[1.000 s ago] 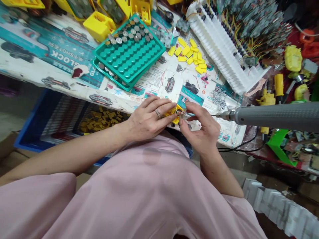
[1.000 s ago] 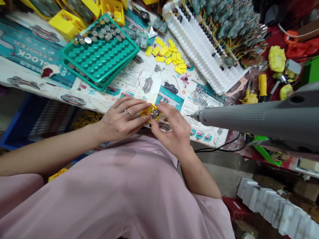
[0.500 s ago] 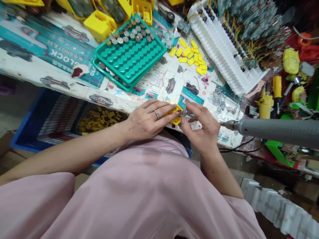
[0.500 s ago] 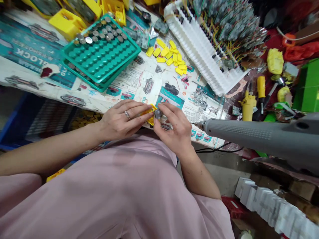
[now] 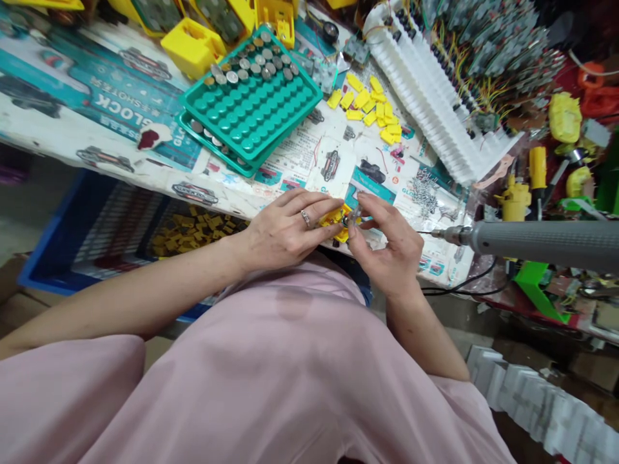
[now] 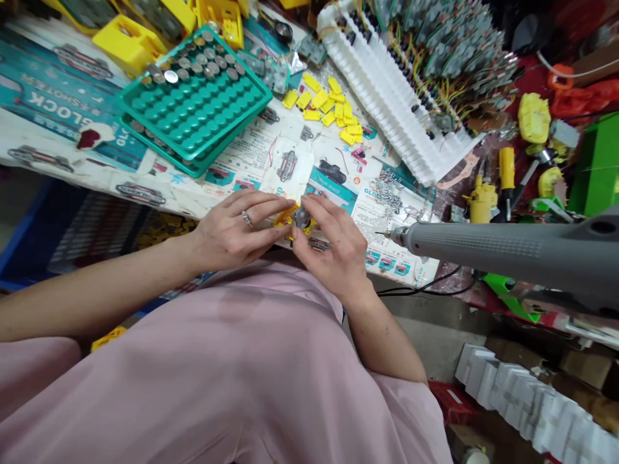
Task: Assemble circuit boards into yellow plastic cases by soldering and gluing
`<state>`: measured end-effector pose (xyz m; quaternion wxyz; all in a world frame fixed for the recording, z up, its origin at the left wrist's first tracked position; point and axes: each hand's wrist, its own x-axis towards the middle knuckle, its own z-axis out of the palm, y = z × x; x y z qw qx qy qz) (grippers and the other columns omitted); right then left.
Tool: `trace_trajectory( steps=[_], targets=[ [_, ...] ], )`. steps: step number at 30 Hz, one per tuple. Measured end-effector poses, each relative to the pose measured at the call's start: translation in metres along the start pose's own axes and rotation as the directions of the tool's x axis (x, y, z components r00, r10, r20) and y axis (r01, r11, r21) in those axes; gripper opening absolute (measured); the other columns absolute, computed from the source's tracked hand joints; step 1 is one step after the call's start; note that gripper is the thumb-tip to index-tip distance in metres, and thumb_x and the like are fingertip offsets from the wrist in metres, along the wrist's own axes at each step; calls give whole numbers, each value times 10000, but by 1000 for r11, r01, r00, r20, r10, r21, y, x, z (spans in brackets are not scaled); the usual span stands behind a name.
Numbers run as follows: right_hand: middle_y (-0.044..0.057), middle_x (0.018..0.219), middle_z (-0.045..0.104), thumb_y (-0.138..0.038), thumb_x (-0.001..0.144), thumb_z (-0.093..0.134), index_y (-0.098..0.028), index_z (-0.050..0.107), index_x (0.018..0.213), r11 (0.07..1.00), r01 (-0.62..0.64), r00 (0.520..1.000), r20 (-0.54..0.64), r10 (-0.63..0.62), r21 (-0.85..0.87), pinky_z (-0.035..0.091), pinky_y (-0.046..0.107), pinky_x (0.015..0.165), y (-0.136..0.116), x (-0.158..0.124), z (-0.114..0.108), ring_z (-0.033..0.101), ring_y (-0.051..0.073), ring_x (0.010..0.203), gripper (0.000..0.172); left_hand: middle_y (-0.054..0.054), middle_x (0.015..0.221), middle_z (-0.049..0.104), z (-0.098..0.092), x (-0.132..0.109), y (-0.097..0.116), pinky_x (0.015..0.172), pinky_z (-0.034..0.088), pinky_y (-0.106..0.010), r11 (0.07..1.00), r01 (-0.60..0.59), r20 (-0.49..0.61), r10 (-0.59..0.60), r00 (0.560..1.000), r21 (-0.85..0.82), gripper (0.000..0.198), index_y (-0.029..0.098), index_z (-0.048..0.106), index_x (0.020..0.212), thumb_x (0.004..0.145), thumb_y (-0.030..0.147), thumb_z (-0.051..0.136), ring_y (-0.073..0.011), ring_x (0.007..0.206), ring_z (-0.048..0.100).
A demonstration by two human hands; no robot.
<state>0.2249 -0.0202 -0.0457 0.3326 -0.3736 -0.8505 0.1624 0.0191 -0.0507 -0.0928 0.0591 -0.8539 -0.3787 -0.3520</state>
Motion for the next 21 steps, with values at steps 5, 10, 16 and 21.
trace_trajectory(
  steps=[5,10,16,21],
  targets=[
    [65,1194,734,-246,892,654,-292,614,1243,990,80,995,75,-72,-118,630,346,840,1,1,-1,718,202,1041,357,-108,1276,683,3,-3,0,917,578,-392,1000,23,1,-23,1000,-2,153,215,693,1034,914,224,597,-232,1151,653],
    [76,1183,732,-212,874,673,-278,659,1166,974,166,982,118,-149,-152,607,358,878,5,2,-5,710,201,1023,300,-79,1250,697,0,-1,1,944,571,-386,998,21,24,-22,999,61,130,224,683,1015,931,240,585,-214,1133,660],
    [94,1119,748,-169,863,694,-220,677,1087,982,170,975,162,-155,-80,596,318,898,5,4,-9,719,178,1006,230,-99,1229,684,1,-5,-5,893,588,-375,998,-58,-109,56,993,-18,162,203,632,1066,914,223,579,-195,1068,652],
    [117,1133,728,-163,850,709,-194,690,1048,976,182,975,148,-164,-117,600,290,877,5,0,-10,711,173,988,201,-45,952,703,5,-4,-4,808,574,-369,996,63,-104,-56,993,64,115,172,636,947,924,269,579,-170,857,653]
  ],
)
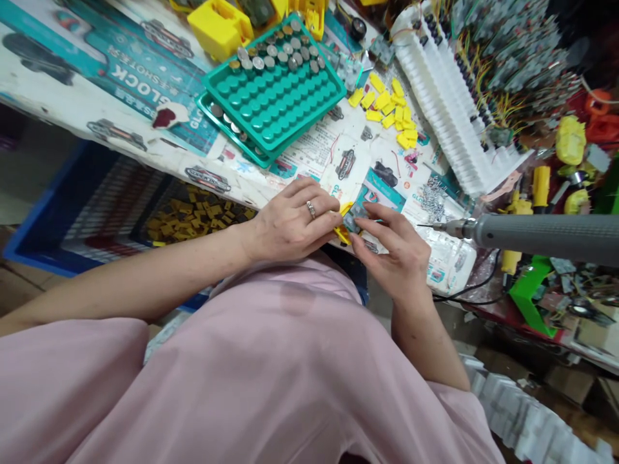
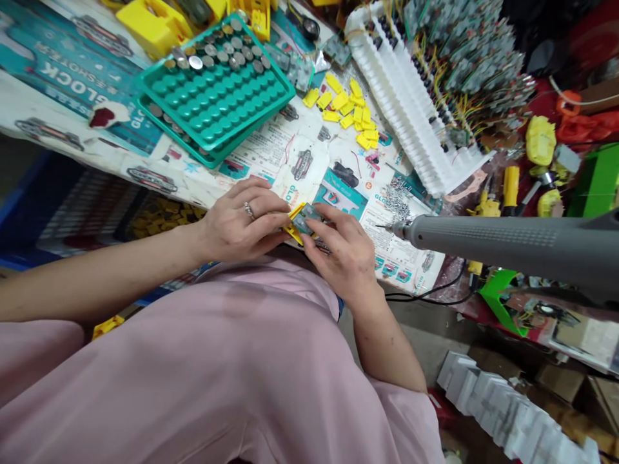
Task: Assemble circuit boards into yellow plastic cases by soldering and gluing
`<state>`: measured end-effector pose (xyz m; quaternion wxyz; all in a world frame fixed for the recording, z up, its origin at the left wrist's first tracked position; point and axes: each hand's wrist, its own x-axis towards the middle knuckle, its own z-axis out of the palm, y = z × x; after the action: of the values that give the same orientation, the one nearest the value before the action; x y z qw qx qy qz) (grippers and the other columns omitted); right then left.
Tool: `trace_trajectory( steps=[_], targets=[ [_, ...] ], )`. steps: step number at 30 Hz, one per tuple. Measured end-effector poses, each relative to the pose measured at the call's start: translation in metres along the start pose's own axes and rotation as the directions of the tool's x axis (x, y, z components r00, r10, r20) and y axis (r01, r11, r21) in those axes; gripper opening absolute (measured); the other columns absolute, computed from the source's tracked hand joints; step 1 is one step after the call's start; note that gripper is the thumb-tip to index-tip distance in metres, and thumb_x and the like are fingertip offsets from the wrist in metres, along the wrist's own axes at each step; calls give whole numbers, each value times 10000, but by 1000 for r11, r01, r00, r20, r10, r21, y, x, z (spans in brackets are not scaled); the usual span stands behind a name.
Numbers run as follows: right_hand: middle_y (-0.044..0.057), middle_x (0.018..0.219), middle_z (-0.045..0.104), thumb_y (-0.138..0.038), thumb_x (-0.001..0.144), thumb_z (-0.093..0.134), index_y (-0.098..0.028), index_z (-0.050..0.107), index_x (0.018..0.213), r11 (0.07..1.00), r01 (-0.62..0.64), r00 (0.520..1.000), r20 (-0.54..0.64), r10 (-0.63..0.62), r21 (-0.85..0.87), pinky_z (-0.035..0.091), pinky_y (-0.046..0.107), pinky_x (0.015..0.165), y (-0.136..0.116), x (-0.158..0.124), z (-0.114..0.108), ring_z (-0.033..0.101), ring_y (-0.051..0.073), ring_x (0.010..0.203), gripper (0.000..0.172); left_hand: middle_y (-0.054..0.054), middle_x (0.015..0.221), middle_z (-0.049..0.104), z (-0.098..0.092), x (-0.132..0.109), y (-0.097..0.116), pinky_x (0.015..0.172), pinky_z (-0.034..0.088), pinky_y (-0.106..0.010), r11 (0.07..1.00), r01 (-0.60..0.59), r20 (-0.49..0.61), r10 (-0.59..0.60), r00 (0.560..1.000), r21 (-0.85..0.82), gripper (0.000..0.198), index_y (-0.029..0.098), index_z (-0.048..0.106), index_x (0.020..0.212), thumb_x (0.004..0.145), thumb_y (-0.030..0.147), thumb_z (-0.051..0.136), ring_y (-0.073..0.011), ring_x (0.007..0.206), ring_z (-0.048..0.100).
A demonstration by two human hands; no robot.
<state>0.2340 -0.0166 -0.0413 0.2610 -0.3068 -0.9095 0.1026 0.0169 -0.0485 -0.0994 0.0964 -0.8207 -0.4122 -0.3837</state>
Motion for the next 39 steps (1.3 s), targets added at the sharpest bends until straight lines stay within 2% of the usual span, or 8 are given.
trace_trajectory(
  steps=[5,10,15,21,26,33,36,39],
  targets=[
    [124,1111,730,-163,850,714,-179,694,1044,993,75,997,26,-73,-93,592,294,896,-3,-2,-3,703,180,1007,195,-32,890,709,-1,5,2,770,566,-351,1000,17,17,-16,1000,-23,97,169,626,891,917,258,598,-169,795,644],
    [94,1082,744,-169,862,700,-199,691,1025,999,12,1000,-24,-13,-38,592,271,876,-3,-2,-2,713,157,965,167,-49,885,703,0,4,3,776,567,-360,996,30,27,-28,999,-85,110,149,620,891,936,231,561,-174,800,648],
    [95,1055,750,-177,873,689,-208,685,1029,996,76,997,9,-76,-50,599,304,844,-1,-2,-2,710,172,959,159,-49,882,699,1,2,3,803,565,-371,996,61,75,-57,996,-58,186,153,626,900,960,308,543,-181,820,647],
    [92,1033,759,-191,859,715,-180,692,979,967,119,993,35,-114,-224,583,308,838,-12,2,-3,684,185,928,122,-63,862,687,0,3,3,761,546,-349,994,57,40,-54,998,-88,172,149,604,887,963,278,519,-183,815,632],
    [65,1022,763,-232,893,683,-183,721,986,929,53,996,82,-24,-368,558,286,789,-29,5,-6,657,171,872,111,-47,860,676,-1,5,3,748,532,-328,996,52,45,-48,998,-75,176,161,573,892,965,318,544,-176,806,620],
    [81,1060,759,-201,907,655,-144,720,1015,870,120,983,179,-37,-478,524,327,818,-40,8,-10,628,216,1002,138,-70,846,675,-4,8,2,725,524,-341,992,26,55,-19,998,-123,181,149,533,933,949,321,588,-194,800,602],
    [87,1049,756,-223,922,641,-134,712,995,881,133,983,177,-57,-455,500,334,828,-38,9,-10,618,218,1026,136,-97,926,689,-3,5,4,737,524,-356,987,46,32,-41,999,-151,192,131,572,993,938,312,606,-207,844,628],
    [56,1022,758,-250,922,641,-170,705,946,900,118,989,129,-69,-420,491,330,814,-31,6,-8,620,209,997,105,-87,1058,699,-1,2,6,802,543,-376,990,47,8,-46,999,-130,208,167,622,1104,932,280,598,-215,950,658]
  ],
)
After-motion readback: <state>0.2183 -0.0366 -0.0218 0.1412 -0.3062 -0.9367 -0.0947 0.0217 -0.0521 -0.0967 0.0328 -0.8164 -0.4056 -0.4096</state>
